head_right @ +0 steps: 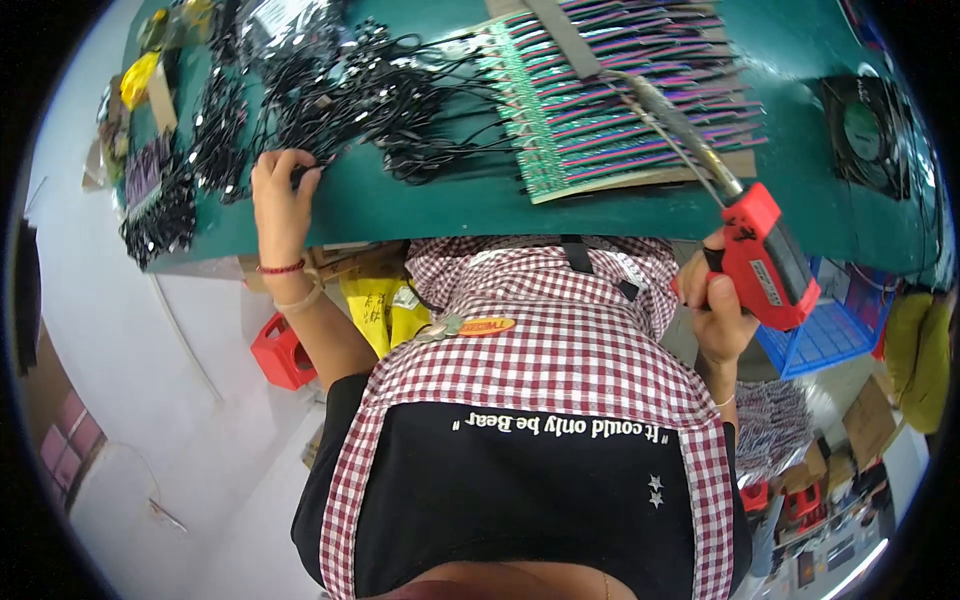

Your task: The person solders wires onto circuit boards using a soldering gun, positioning the wires and circuit boards by hand.

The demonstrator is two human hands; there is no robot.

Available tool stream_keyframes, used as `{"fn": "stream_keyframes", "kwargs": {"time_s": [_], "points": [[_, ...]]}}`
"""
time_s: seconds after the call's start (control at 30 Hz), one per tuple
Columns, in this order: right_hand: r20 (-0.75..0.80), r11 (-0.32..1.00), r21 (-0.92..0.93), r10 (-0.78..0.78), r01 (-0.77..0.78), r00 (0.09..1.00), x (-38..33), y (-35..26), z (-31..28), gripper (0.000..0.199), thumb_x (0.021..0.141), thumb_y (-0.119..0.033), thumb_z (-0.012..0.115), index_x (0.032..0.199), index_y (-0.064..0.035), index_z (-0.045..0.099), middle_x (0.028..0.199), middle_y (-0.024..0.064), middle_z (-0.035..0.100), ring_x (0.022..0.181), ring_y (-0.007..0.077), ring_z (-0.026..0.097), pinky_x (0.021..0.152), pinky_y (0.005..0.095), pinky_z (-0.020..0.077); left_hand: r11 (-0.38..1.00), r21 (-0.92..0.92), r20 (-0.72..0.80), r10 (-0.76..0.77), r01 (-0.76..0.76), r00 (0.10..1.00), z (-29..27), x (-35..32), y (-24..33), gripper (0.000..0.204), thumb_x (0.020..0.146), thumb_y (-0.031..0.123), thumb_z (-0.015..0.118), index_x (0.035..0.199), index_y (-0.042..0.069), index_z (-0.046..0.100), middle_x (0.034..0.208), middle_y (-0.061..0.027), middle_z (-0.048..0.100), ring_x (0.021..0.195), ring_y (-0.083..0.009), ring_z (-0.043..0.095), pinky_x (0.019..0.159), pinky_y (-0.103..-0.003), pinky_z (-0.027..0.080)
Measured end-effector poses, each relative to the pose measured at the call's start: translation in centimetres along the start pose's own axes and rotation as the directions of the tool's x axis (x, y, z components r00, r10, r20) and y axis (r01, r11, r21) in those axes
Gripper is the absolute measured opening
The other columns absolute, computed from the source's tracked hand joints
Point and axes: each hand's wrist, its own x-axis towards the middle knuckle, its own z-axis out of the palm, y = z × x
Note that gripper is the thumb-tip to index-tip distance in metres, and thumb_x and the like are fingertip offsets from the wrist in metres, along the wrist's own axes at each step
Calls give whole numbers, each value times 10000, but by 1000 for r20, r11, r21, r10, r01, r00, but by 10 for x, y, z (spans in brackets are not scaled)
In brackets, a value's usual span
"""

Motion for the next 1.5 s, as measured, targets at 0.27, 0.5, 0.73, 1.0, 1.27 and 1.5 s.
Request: {"fn": "stream_keyframes", "kwargs": {"time_s": [0.27,0.5,0.73,1.0,1.27,1.5], "points": [[29,998,50,-41,40,999,10,-6,3,451,898,-314,520,1180,19,410,553,12,404,458,99,341,462,249,311,878,-470,-255,-37,-90,966,-9,11,16,79,823,46,616,877,18,566,797,-56,603,714,-165,567,648,-274,436],[-18,967,251,-33,37,999,20,-11,38,402,892,-219,549,1201,10,429,576,11,404,472,90,342,476,246,312,458,-889,13,21,2,1000,-13,24,117,101,914,65,534,978,-14,530,706,-28,575,631,-51,513,566,-168,381],[-137,1000,-12,-28,27,990,58,-24,88,339,811,-8,616,1129,5,499,807,70,589,679,126,571,611,265,466,141,-964,251,206,225,946,-6,11,198,103,914,82,539,912,-20,524,685,-57,651,517,-25,481,475,-165,375],[-103,999,-21,-27,25,994,53,-19,89,115,837,-22,635,944,-11,595,807,6,607,670,58,560,589,208,464,17,-897,427,284,441,858,8,5,212,103,908,84,543,884,-16,537,699,-59,623,546,-54,517,483,-181,405],[-123,982,-187,-17,-6,992,57,-13,85,412,806,8,609,1190,31,461,868,26,589,750,75,541,670,217,448,404,-914,-7,78,-39,997,25,0,227,96,841,28,591,784,-26,535,694,-84,517,576,-147,481,512,-267,395],[-152,991,-133,-8,-12,988,61,-9,86,431,780,33,599,1185,33,452,844,21,576,757,89,552,687,230,450,498,-863,-55,79,-87,995,21,2,226,88,812,11,622,791,-17,541,711,-91,520,554,-175,490,511,-288,410]]}}
